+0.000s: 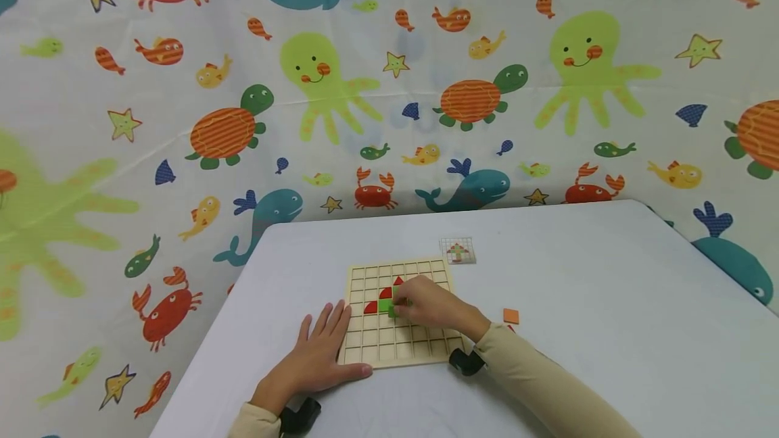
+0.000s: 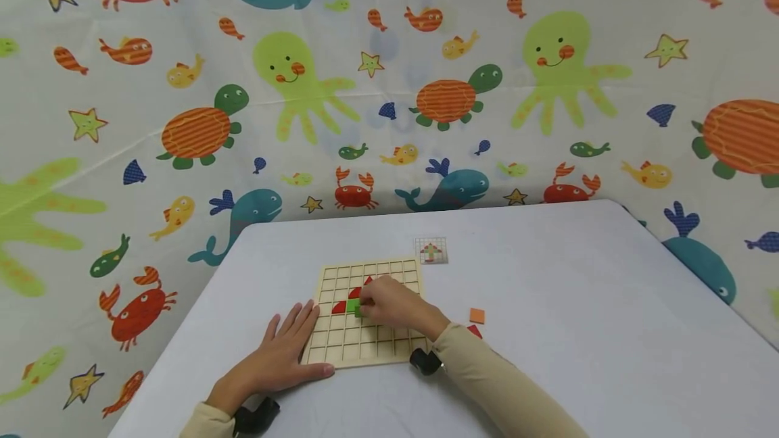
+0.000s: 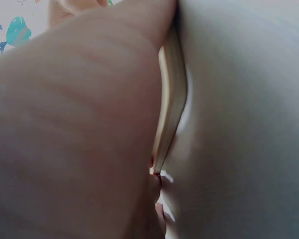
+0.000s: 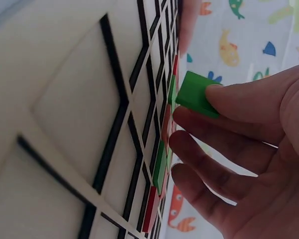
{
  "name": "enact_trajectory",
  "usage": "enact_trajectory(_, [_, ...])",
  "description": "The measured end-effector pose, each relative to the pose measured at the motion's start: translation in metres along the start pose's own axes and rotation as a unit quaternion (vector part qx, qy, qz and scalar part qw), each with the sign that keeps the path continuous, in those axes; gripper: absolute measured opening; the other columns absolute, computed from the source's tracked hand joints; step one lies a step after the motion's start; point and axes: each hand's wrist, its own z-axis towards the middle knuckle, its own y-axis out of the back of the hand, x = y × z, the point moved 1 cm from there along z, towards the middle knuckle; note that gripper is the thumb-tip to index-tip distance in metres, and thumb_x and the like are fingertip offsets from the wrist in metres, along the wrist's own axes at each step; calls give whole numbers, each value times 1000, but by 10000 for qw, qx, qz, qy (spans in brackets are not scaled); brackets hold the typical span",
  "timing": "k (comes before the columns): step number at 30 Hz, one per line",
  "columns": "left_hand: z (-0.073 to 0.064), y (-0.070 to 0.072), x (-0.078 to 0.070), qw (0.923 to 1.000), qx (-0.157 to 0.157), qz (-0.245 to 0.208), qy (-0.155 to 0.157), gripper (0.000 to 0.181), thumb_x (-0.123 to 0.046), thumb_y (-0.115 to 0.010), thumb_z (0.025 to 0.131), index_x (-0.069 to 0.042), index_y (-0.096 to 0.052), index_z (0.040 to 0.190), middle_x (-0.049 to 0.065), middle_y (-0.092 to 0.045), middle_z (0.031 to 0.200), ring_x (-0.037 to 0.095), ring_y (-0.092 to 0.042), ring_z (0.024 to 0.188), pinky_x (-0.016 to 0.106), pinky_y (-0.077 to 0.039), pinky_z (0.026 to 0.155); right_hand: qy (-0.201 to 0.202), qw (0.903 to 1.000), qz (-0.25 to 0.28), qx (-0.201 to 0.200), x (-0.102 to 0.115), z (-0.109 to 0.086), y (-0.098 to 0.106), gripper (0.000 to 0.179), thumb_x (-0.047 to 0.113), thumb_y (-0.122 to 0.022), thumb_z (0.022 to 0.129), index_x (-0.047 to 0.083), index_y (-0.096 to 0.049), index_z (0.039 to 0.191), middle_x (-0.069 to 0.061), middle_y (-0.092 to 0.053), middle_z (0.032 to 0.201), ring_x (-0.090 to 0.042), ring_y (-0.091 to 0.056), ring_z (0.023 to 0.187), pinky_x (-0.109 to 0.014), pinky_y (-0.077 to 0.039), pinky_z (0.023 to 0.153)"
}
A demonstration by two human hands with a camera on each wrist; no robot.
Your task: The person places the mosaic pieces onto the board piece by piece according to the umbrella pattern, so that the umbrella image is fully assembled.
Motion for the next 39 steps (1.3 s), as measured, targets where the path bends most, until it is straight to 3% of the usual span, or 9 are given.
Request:
enact_trajectory(7, [1,-4,-2,10000,-9,68,-10,126,-80,-70,83,-2,-22,170,19,-15,177,43,-4,163,71,4,123,21,9972,-744,-55,-1,-7,-2,9,-1,-75,96,2,-83,97,-4,-74,94,-16,-65,91,-33,-55,88])
enact_trajectory(9, [1,-6,-3,10000,-32,64,-18,126,-79,-71,83,-1,-23,170,19,-15,177,43,-5,163,71,4,123,-19,9965,-833,-45,0,-8,-1,10,-2,-75,96,2,-84,98,-3,-72,94,-16,-63,92,-32,-55,87])
enact_trajectory(13, [2,-7,-2,10000,-28,53,-16,126,-79,-70,84,-1,-22,170,19,-15,177,43,-4,163,70,4,123,-22,9967,-811,-2,0,-9,-2,10,-3,-75,96,2,-83,95,-1,-69,88,-13,-58,83,-29,-54,79])
enact_trajectory(22, [3,-8,-1,10000,-16,55,-1,125,-79,-72,84,-2,-23,170,19,-15,177,42,-4,163,69,4,124,-28,9973,-722,87,-1,-7,-2,15,-7,-72,96,3,-84,95,-4,-78,95,-7,-63,84,-26,-57,81])
enact_trajectory(28, [1,-6,-3,10000,-28,69,-8,124,-77,-73,84,-1,-24,169,20,-16,177,43,-5,163,70,4,124,-359,9974,-582,235,3,-7,-3,12,-2,-73,99,7,-78,92,2,-70,85,-8,-56,75,-23,-52,72])
enact_trajectory(39, [-1,-5,-6,10000,8,94,6,124,-78,-72,84,-1,-23,169,20,-15,177,43,-5,163,71,3,123,-424,9975,-477,286,0,-7,-8,15,0,-73,101,12,-69,93,7,-61,83,-9,-55,76,-21,-50,71])
